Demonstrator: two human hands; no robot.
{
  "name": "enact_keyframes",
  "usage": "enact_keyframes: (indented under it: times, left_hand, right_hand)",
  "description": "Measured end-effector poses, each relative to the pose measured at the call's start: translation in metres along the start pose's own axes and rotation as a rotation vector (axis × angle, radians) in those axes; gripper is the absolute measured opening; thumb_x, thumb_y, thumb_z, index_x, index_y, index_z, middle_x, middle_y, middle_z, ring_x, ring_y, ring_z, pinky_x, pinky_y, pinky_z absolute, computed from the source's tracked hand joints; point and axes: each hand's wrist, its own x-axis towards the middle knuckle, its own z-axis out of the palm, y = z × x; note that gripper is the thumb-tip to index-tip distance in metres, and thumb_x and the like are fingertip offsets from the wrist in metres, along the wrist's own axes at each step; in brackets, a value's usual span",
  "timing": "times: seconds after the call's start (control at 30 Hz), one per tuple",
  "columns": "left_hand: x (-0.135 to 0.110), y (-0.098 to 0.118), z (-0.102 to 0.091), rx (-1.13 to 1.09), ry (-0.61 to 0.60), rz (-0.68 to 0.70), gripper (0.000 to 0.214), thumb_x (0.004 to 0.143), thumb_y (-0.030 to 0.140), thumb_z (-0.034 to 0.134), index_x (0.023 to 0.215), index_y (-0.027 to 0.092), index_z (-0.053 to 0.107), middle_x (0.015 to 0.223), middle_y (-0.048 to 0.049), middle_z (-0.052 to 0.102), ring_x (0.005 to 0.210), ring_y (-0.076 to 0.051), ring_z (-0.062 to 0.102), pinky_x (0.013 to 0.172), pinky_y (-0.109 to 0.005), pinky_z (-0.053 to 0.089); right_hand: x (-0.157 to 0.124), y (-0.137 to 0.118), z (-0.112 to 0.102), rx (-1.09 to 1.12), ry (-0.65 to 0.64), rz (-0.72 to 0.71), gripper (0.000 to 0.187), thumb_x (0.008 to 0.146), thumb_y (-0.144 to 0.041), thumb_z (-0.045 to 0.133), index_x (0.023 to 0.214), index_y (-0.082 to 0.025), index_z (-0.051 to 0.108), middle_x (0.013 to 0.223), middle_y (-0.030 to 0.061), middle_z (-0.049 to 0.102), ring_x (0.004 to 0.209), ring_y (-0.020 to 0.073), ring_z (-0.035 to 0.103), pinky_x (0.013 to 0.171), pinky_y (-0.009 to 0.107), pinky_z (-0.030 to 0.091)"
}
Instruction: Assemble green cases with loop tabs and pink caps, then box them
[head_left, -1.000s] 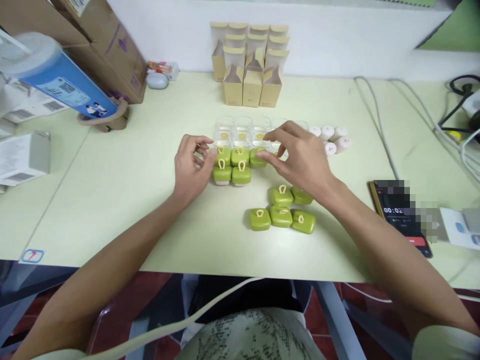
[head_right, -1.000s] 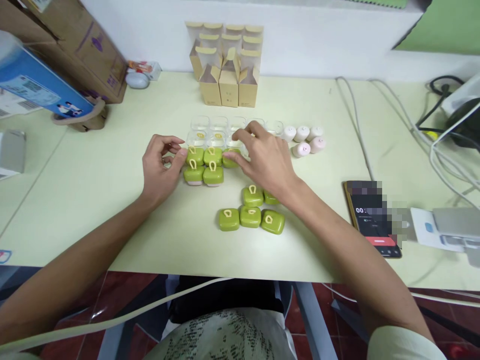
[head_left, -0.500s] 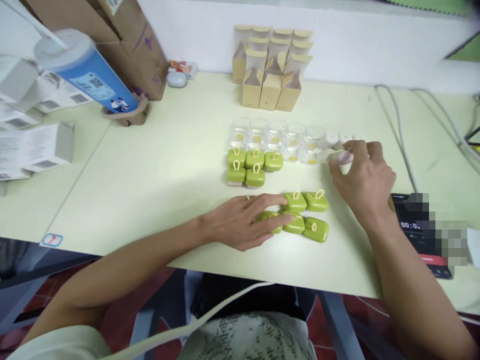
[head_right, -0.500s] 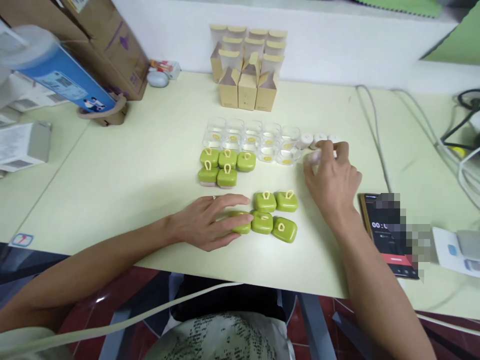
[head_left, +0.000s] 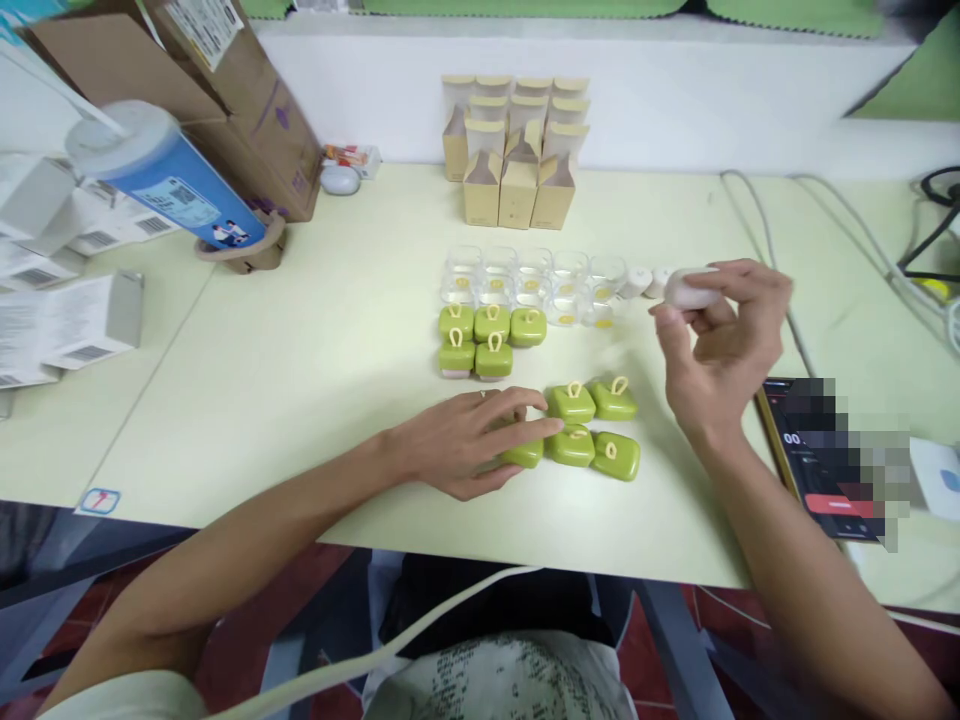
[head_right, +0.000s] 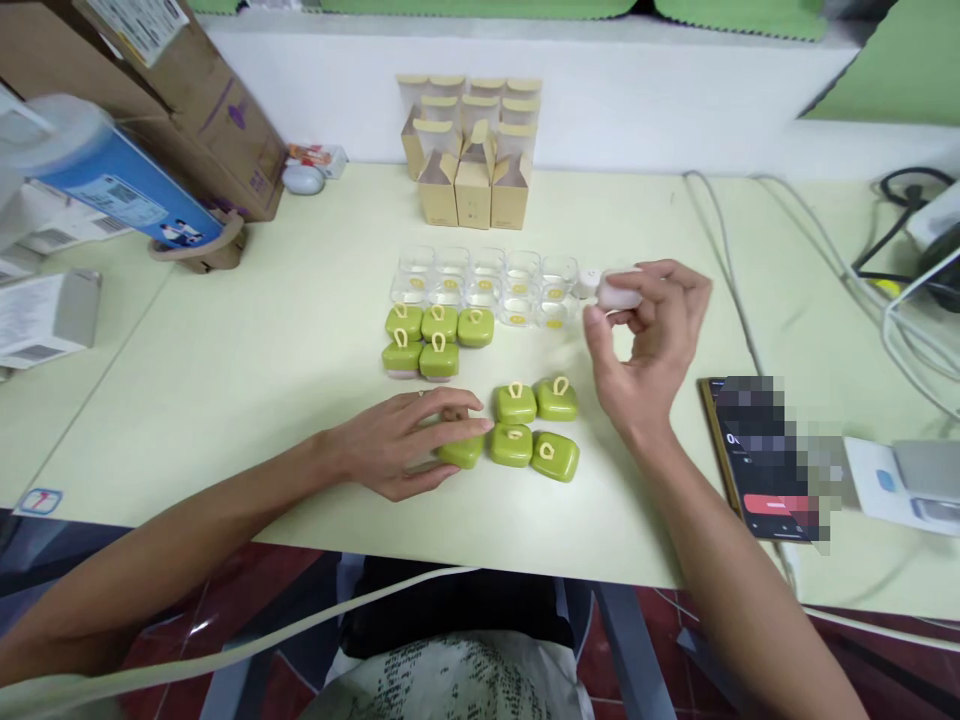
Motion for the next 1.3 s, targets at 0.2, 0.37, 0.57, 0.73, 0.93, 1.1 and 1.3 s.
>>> enact_keyframes:
  times: [0.2, 0.37, 0.57, 0.73, 0.93, 1.1, 1.3]
  left_hand:
    - [0.008, -0.001, -0.007, -0.114, 0.011, -0.077, 0.052, 0.114, 0.030, 0.051, 0.166, 0.034, 0.050, 0.143, -0.0124, 0.074, 0.133, -0.028, 0.068, 0.118, -0.056, 0.056]
    - [0.015, 0.005, -0.005, -0.366, 0.375, -0.321, 0.038, 0.107, 0.034, 0.074, 0.145, 0.036, 0.069, 0.138, -0.0089, 0.078, 0.136, -0.026, 0.072, 0.116, -0.054, 0.062]
    - [0.015, 0.007, 0.001, -0.824, 0.504, -0.531, 0.051, 0.093, 0.038, 0.093, 0.136, 0.030, 0.068, 0.155, -0.0125, 0.071, 0.142, -0.027, 0.073, 0.102, -0.041, 0.073]
    - [0.016, 0.011, 0.002, -0.803, 0.559, -0.676, 0.061, 0.085, 0.047, 0.099, 0.131, 0.028, 0.064, 0.147, -0.0128, 0.076, 0.128, -0.027, 0.080, 0.094, -0.041, 0.076]
    - [0.016, 0.018, 0.004, -0.532, 0.591, -0.716, 0.070, 0.075, 0.068, 0.099, 0.125, 0.029, 0.068, 0.122, -0.0074, 0.079, 0.105, -0.024, 0.082, 0.082, -0.038, 0.073]
    - [0.015, 0.018, 0.006, -0.458, 0.601, -0.573, 0.062, 0.079, 0.062, 0.098, 0.127, 0.033, 0.072, 0.124, -0.0070, 0.078, 0.113, -0.025, 0.080, 0.087, -0.040, 0.072]
    - [0.014, 0.022, 0.004, -0.378, 0.551, -0.560, 0.063, 0.079, 0.068, 0.095, 0.126, 0.034, 0.071, 0.125, -0.0088, 0.079, 0.115, -0.027, 0.079, 0.087, -0.043, 0.072]
  right_hand:
    - [-0.012, -0.024, 0.015, 0.319, -0.105, 0.001, 0.032, 0.100, -0.038, 0.080, 0.130, -0.035, 0.071, 0.138, 0.0093, 0.075, 0.110, 0.0286, 0.076, 0.088, 0.050, 0.066]
    - [-0.020, -0.044, 0.016, 0.436, -0.267, 0.076, 0.040, 0.101, -0.052, 0.078, 0.137, -0.038, 0.069, 0.144, 0.0086, 0.069, 0.108, 0.0290, 0.080, 0.085, 0.050, 0.070]
    - [-0.029, -0.053, 0.019, 0.524, -0.332, 0.009, 0.033, 0.101, -0.032, 0.080, 0.134, -0.035, 0.076, 0.137, 0.0089, 0.076, 0.132, 0.0311, 0.074, 0.101, 0.053, 0.069]
    - [-0.031, -0.052, 0.021, 0.557, -0.357, 0.038, 0.035, 0.095, -0.032, 0.087, 0.128, -0.032, 0.075, 0.139, 0.0101, 0.075, 0.132, 0.0302, 0.075, 0.100, 0.050, 0.071]
    - [-0.030, -0.056, 0.020, 0.537, -0.468, 0.021, 0.034, 0.092, -0.026, 0.090, 0.124, -0.032, 0.080, 0.123, 0.0076, 0.084, 0.118, 0.0294, 0.080, 0.094, 0.048, 0.070]
    - [-0.027, -0.056, 0.018, 0.529, -0.514, 0.010, 0.030, 0.095, -0.028, 0.089, 0.124, -0.035, 0.084, 0.119, 0.0056, 0.084, 0.110, 0.0269, 0.080, 0.090, 0.046, 0.070]
    - [-0.027, -0.055, 0.015, 0.430, -0.523, -0.023, 0.021, 0.098, -0.041, 0.086, 0.119, -0.040, 0.086, 0.117, 0.0045, 0.086, 0.108, 0.0305, 0.081, 0.093, 0.055, 0.069]
